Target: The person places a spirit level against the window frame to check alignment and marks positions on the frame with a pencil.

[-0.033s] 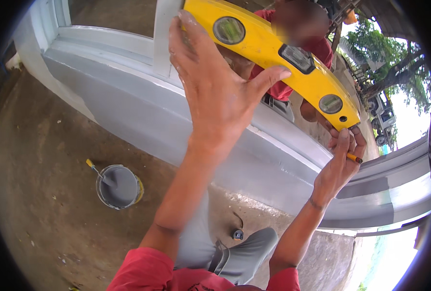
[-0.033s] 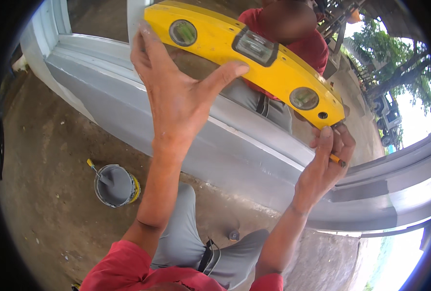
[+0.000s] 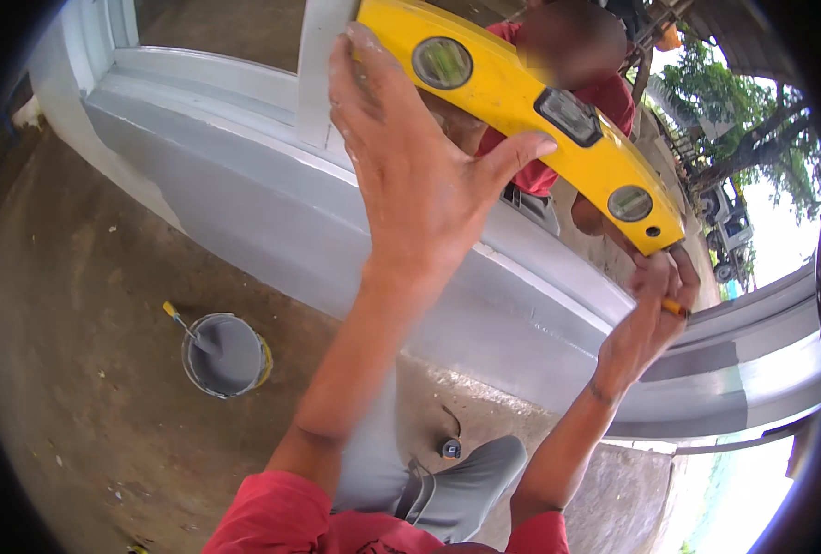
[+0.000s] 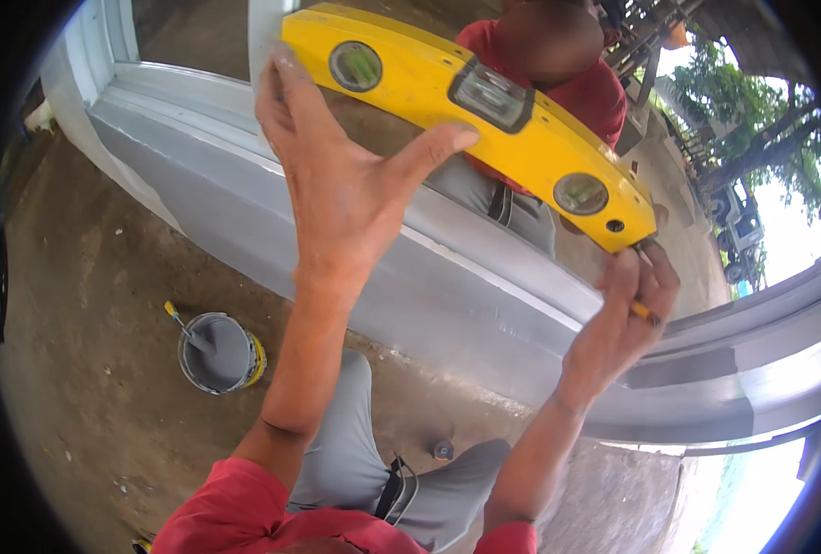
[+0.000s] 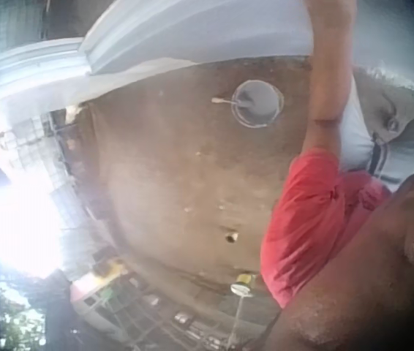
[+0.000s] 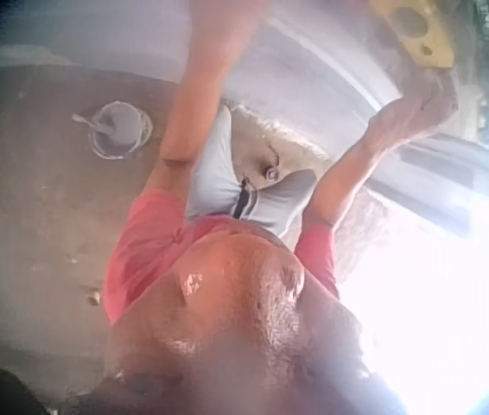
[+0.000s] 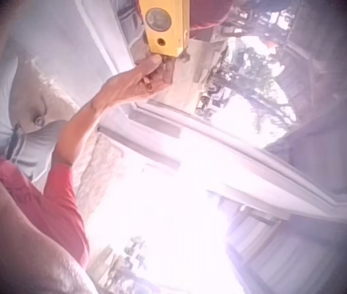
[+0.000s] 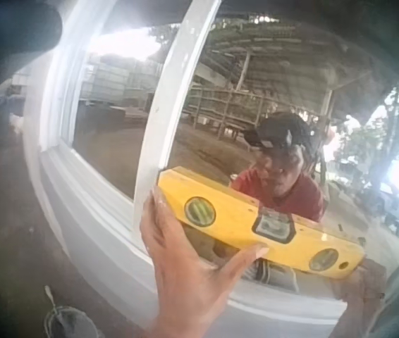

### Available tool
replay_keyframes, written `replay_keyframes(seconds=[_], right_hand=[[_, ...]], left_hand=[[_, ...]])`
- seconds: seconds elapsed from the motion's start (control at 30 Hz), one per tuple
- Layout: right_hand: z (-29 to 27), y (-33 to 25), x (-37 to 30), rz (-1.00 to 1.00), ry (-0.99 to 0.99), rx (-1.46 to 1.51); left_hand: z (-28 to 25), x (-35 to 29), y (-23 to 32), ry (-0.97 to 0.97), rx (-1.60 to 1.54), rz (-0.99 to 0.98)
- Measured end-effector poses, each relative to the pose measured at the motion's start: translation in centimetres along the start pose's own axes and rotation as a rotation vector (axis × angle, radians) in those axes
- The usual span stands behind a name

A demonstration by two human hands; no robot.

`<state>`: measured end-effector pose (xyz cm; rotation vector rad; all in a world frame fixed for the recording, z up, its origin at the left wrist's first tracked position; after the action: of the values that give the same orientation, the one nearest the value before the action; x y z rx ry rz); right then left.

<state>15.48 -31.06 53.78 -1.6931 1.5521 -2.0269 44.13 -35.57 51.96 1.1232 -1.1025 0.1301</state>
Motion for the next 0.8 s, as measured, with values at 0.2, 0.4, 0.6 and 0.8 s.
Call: replay_keyframes(seconds=[0.2,0.4,0.6,0.8], right_hand=[[-1.8,-8.9,1.9,-0.356,0.242,-0.204],[13.4,-17.5,2.1,-0.708,-0.341,-0.375],[16.7,-18.2,3.8,-0.521,-0.544,0.054],[18.8,-18.8,2.6,-0.763,-0.742,-0.042]], left_hand=[[0.0,0.0,0.6,0.005,-0.065,-0.031],[-0.5,0.1,0.1,-0.023,-0.062,-0.093],[-0.3,0.3,0.2,-0.055,-0.113,-0.150],[-0.2,0.6,0.1,-0.111,-0.066,-0.172]])
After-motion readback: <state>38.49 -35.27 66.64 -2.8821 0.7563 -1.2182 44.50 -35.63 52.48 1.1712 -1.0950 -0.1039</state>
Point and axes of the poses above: each hand's wrist, its own x-axis towards the middle knuckle, its own z-axis out of the palm, y = z × x, the point moved 8 cm from there along x, towards the middle knuckle, and after that the axes turned 1 degree about z, right-handed, at the moved point
